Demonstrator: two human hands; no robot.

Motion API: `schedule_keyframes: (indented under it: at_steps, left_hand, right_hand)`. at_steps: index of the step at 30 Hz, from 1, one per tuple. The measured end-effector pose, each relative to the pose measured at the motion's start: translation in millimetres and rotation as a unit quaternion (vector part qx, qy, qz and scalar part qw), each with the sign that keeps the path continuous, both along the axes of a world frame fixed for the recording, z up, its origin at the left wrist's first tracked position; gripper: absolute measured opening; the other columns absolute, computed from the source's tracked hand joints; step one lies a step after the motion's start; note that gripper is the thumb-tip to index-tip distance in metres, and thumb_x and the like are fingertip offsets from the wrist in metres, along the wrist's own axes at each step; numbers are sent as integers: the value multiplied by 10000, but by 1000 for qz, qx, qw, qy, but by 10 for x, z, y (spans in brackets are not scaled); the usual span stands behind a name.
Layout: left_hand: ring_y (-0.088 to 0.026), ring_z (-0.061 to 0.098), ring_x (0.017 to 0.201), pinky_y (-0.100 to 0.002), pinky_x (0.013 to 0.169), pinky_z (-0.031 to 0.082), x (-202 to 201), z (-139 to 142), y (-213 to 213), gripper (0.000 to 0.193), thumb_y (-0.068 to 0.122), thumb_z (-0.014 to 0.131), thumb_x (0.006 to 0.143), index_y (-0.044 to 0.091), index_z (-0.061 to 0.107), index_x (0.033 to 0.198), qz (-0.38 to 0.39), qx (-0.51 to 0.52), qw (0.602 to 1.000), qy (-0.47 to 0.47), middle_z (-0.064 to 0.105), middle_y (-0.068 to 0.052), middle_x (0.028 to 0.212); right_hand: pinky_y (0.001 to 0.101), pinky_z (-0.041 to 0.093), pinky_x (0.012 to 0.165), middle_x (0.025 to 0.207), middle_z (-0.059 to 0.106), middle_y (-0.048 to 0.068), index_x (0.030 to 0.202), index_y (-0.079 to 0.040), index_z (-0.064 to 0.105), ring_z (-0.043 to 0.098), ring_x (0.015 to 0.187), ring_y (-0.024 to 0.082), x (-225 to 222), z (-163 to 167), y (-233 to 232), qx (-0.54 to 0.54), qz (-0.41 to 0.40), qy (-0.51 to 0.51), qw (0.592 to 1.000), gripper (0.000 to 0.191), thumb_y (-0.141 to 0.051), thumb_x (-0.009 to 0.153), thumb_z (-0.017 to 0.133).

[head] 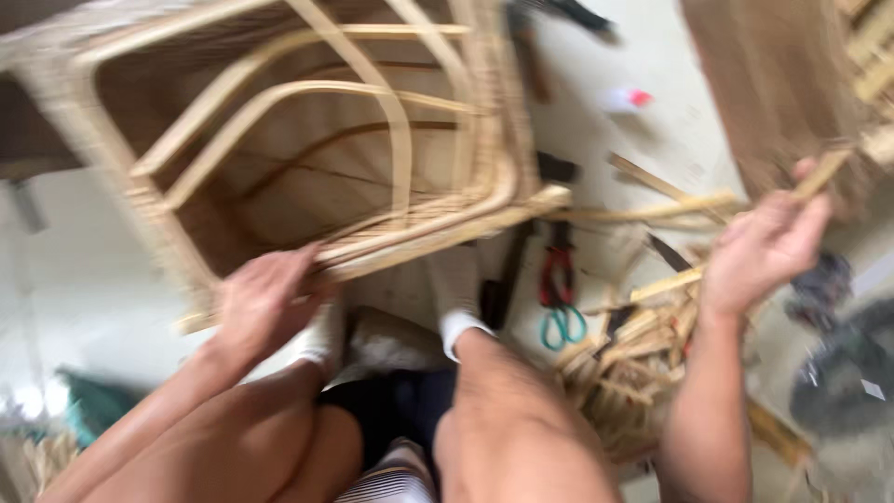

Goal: The person sits on the floor assembling a woven bamboo basket in a wooden jig. They trim bamboo strips with a cutting tool, fit curved ribs into the basket frame, tap them into place with a hammer, and apply glue from a bottle along the rim and ribs.

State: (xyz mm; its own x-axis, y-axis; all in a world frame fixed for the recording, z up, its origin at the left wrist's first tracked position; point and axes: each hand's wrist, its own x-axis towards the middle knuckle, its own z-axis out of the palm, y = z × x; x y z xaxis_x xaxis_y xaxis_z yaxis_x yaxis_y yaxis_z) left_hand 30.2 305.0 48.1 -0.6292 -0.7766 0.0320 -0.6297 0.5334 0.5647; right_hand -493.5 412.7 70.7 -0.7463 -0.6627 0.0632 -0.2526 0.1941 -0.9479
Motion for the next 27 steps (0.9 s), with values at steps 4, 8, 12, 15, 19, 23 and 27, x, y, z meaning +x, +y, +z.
schedule_keyframes:
  at_steps: [4, 8, 12, 15, 19, 23, 27]
  left_hand:
    - [-279, 708, 930, -380, 835, 580, -100, 29, -119, 598, 220, 761, 806, -29, 570, 1315, -44, -80, 996, 27, 739, -163, 1102]
    - [-252, 691, 802, -350, 761, 573, -80, -34, -144, 499, 180, 743, 840, -36, 592, 1263, -61, -42, 997, 15, 700, -113, 906]
    - [-245, 673, 724, -353, 711, 562, -39, -111, -150, 294, 125, 714, 842, 11, 628, 1098, -77, -1, 997, 7, 657, -78, 783]
    - [-234, 681, 749, -354, 730, 565, -8, -139, -141, 225, 104, 689, 880, 9, 620, 1072, -75, 7, 997, 18, 656, -74, 804]
    - [-239, 683, 774, -358, 749, 562, 14, -164, -138, 308, 123, 679, 856, -35, 615, 1112, -66, 3, 997, 47, 673, -99, 871]
    - [-241, 688, 799, -360, 762, 561, 6, -151, -155, 316, 118, 678, 854, -41, 613, 1119, -65, -10, 997, 51, 688, -108, 921]
    - [-245, 689, 797, -360, 744, 561, 10, -132, -154, 286, 103, 682, 850, -27, 621, 1097, -80, 14, 996, 21, 695, -109, 922]
  right_hand:
    - [180, 333, 453, 837, 575, 10, 1595, -43, 414, 416, 542, 22, 1145, 278, -932, -58, 154, -42, 985, 341, -53, 1255, 410]
    - [258, 469, 508, 939, 640, 96, 1601, -96, 432, 506, 600, 112, 2213, -41, -1849, -111, 274, -78, 952, 364, -17, 1250, 488]
    - [201, 398, 457, 723, 552, -41, 1583, -171, 467, 441, 497, 24, 2993, -419, -2264, -53, 323, -25, 945, 407, -217, 1179, 458]
    - [215, 417, 455, 696, 554, -64, 1557, -179, 488, 455, 502, 27, 3179, -523, -2329, -38, 327, -34, 944, 399, -291, 1175, 465]
    - [202, 363, 425, 651, 465, -64, 1554, -204, 478, 409, 509, 27, 3199, -588, -2283, -55, 339, -71, 937, 335, -258, 1224, 500]
    - [202, 384, 451, 638, 495, -73, 1543, -211, 504, 439, 525, 22, 3179, -694, -2274, -68, 336, 19, 939, 321, -216, 1222, 524]
    - [207, 410, 470, 680, 552, -77, 1541, -200, 528, 483, 554, 23, 3147, -717, -2284, -43, 333, 53, 940, 350, -210, 1192, 539]
